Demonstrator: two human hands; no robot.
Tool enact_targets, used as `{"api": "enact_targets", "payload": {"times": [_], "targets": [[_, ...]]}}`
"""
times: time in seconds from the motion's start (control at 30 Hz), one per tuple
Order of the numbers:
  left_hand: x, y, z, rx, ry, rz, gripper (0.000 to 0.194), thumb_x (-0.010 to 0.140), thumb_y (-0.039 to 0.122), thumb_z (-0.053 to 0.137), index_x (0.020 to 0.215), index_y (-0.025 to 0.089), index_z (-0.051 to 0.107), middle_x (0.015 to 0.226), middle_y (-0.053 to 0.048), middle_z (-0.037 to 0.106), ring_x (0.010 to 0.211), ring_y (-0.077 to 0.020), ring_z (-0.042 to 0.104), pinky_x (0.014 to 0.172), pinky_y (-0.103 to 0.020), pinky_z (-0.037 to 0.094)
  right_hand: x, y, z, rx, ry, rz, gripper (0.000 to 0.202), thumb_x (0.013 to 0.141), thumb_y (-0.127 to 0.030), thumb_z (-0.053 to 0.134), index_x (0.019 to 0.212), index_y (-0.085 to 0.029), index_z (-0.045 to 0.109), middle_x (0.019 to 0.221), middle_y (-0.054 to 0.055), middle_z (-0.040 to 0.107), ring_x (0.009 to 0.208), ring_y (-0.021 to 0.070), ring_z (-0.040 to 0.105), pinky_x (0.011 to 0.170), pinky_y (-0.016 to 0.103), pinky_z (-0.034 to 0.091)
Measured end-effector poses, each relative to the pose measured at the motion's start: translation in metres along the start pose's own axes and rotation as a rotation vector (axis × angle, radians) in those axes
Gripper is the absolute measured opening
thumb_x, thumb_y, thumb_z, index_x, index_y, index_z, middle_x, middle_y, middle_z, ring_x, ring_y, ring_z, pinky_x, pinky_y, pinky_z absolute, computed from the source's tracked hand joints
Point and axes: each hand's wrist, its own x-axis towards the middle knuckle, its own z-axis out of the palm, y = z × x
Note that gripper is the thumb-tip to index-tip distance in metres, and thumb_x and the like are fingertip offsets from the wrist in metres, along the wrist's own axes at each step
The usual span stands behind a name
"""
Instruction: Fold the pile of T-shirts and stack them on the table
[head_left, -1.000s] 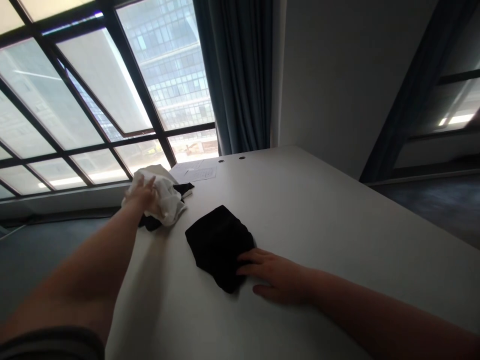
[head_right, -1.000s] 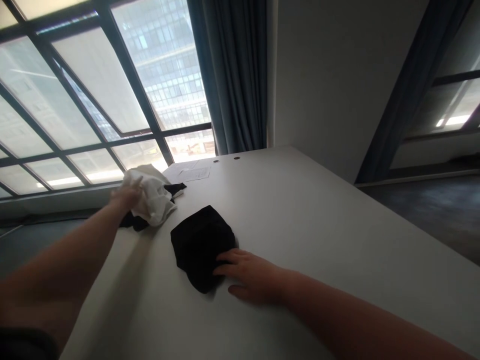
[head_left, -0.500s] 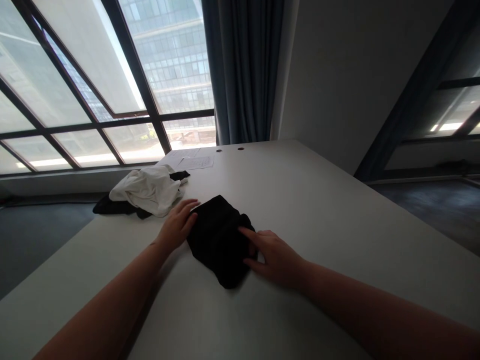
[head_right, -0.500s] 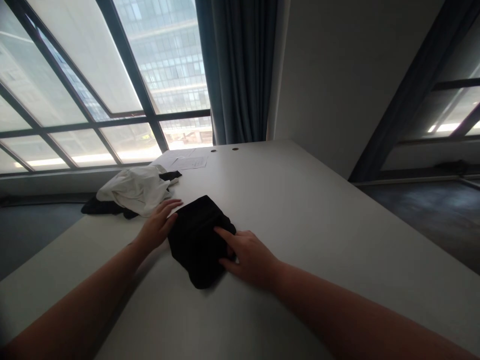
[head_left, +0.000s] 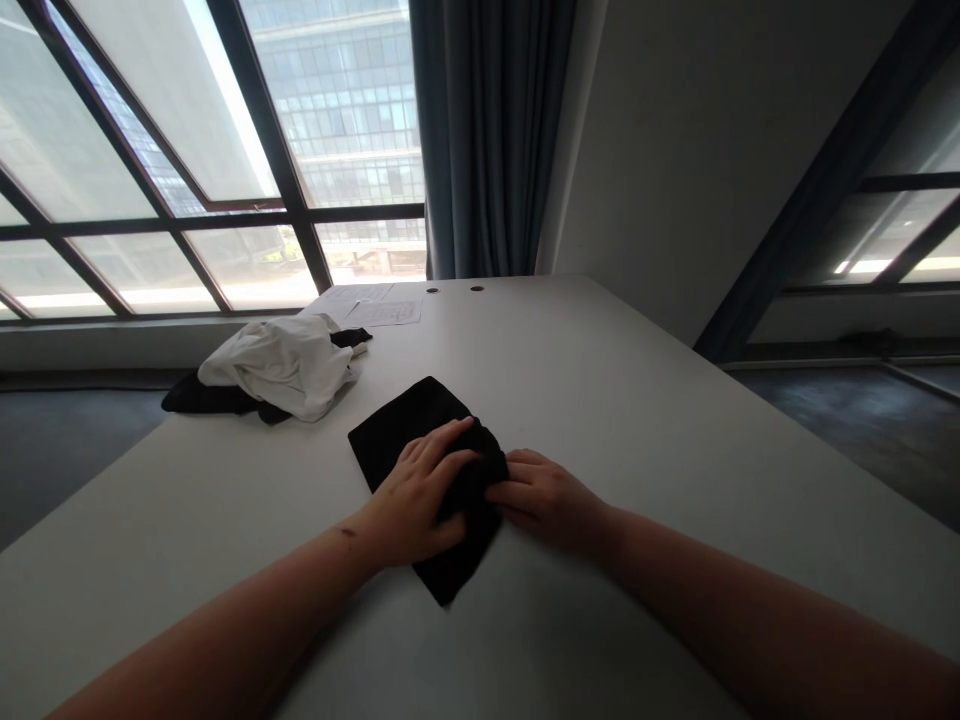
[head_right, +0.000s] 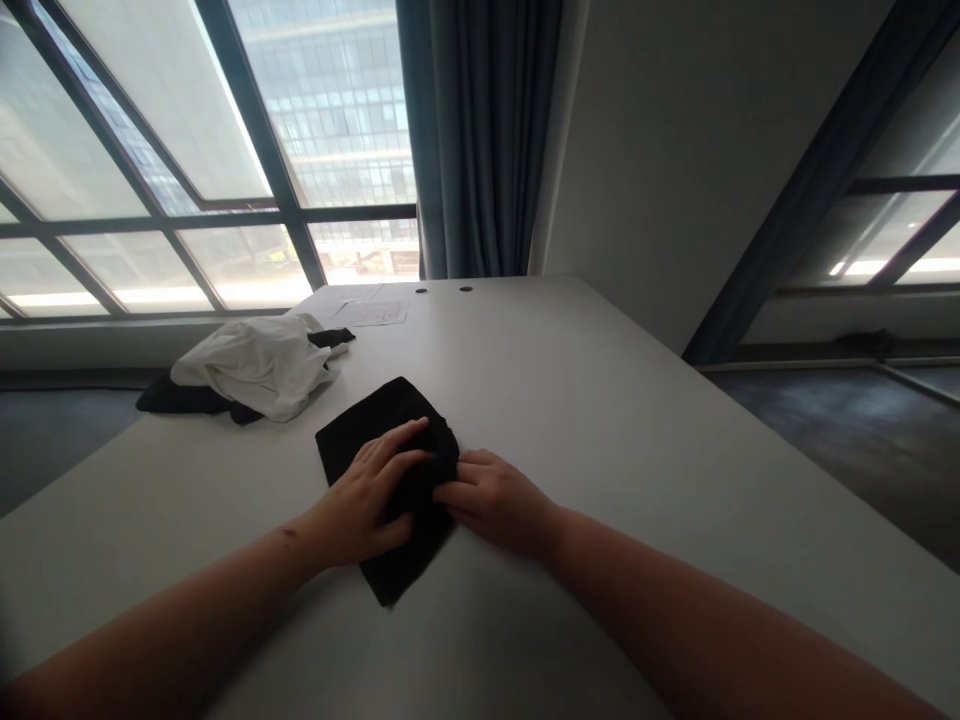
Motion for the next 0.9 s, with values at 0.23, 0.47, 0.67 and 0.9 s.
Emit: {"api": "enact_targets", "payload": {"times": [0.23, 0.47, 0.67, 0.9], "targets": [[0.002, -0.035, -0.018, 0.186, 0.334, -0.294, 0.017, 0.077, 0.011, 0.058, 0.081, 0.025, 0.050, 0.134, -0.007, 0.072, 0.110, -0.0286, 0.071, 0.095, -0.044, 0.055, -0.003, 0.010, -0.006, -0.029, 0.173, 0.178, 0.022, 0.103, -0.016, 0.050, 0.107, -0.025, 0.070, 0.087, 0.006, 0.071, 0.081, 0.0221, 0.064, 0.082, 0.040, 0.053], [-0.003, -0.058, -0.037, 0.348, 0.420, -0.344, 0.053, 0.081, 0.005, 0.051, 0.128, 0.025, 0.062, 0.156, -0.009, 0.057, 0.130, -0.0296, 0.064, 0.100, -0.040, 0.054, 0.002, -0.006, -0.008, -0.070, 0.017, 0.251, 0.034, 0.093, -0.022, 0.068, 0.127, -0.024, 0.066, 0.129, 0.014, 0.069, 0.119, 0.0297, 0.063, 0.101, 0.048, 0.050], [-0.010, -0.108, -0.046, 0.310, 0.227, -0.799, 0.033, 0.082, 0.019, 0.057, 0.111, 0.026, 0.071, 0.095, -0.006, 0.076, 0.093, -0.0330, 0.073, 0.081, -0.040, 0.055, 0.004, -0.005, 0.003, -0.047, -0.099, 0.615, 0.011, 0.099, -0.026, 0.059, 0.090, -0.024, 0.064, 0.069, -0.002, 0.062, 0.062, 0.0162, 0.056, 0.064, 0.028, 0.038], [-0.033, -0.141, -0.076, 0.157, 0.769, -0.891, 0.015, 0.083, 0.026, 0.053, 0.095, 0.021, 0.062, 0.084, -0.001, 0.067, 0.084, -0.0235, 0.067, 0.076, -0.033, 0.055, -0.006, 0.037, -0.036, 0.262, 0.802, 0.850, 0.028, 0.094, -0.047, 0.060, 0.079, -0.026, 0.049, 0.055, -0.007, 0.048, 0.051, 0.0148, 0.048, 0.053, 0.027, 0.038]]}}
